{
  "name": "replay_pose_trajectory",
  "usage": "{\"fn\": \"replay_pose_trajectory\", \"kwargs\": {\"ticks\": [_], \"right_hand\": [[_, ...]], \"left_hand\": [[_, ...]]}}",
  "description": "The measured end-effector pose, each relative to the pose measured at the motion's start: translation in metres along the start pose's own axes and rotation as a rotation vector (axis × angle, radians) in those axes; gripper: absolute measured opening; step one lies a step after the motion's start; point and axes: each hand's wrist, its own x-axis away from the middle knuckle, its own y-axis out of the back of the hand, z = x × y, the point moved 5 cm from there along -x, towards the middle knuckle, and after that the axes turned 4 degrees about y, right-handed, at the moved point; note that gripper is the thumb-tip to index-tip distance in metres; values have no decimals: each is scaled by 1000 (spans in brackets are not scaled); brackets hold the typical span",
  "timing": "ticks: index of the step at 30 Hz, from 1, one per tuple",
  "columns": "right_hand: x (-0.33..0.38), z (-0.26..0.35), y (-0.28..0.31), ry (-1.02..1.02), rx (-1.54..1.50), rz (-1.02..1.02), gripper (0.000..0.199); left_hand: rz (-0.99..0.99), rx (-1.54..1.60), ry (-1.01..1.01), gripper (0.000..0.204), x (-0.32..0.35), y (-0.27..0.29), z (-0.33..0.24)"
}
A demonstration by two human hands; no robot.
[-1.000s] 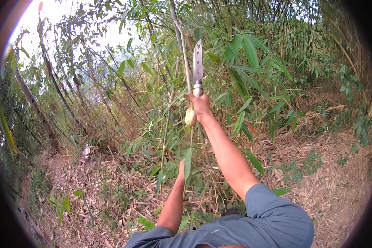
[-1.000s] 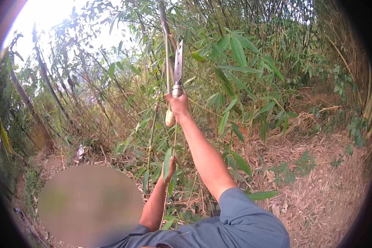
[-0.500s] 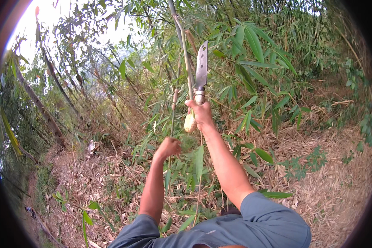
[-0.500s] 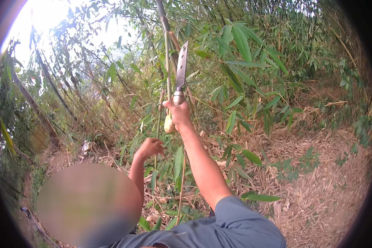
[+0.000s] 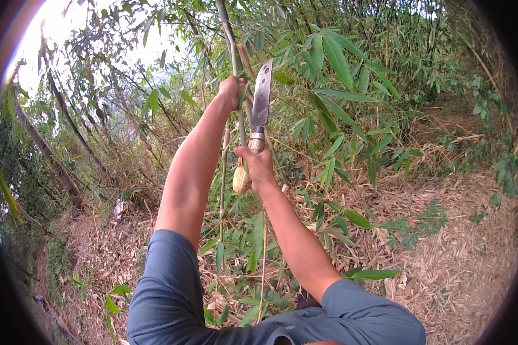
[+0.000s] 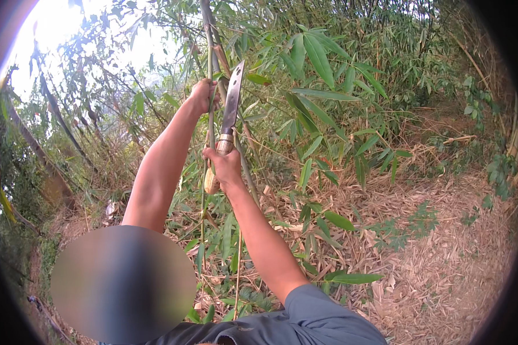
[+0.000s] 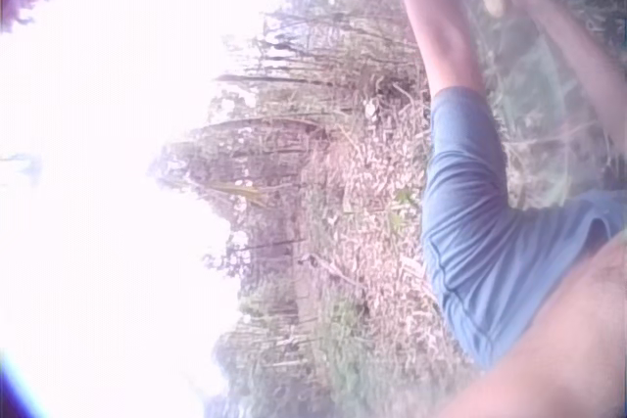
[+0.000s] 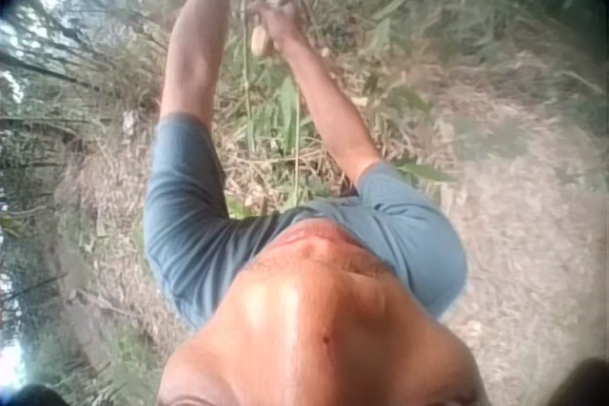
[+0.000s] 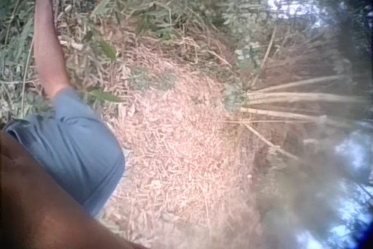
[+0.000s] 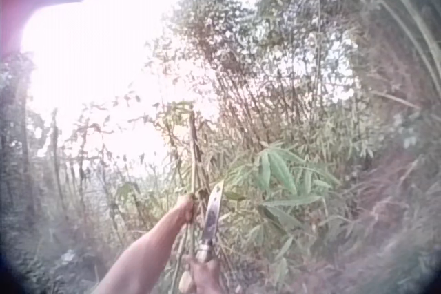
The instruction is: The person uses a machete to cut and process bamboo stalks in a forested area. They first cut a long stalk from the surrounding vegetation, then proceed to chop it into smaller, manageable sections on the ground. The person also strips leaves and branches from the stalks during the process.
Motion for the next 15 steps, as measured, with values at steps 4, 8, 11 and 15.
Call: {"fn": "replay_pose_trajectory", "kwargs": {"ticks": [4,8,11,15], "right_hand": [[8,-8,4,13,108,17,30],[25,-2,-2,17,185,74,35],[44,7,-2,-10,231,93,40],[64,25,40,26,291,74,34]], "left_hand": [[-72,-67,-98,28,-7,13,13],[-72,-79,-119,31,19,17,13],[-51,-138,-123,32,32,32,1],[-140,-624,-217,31,41,71,-45]]}}
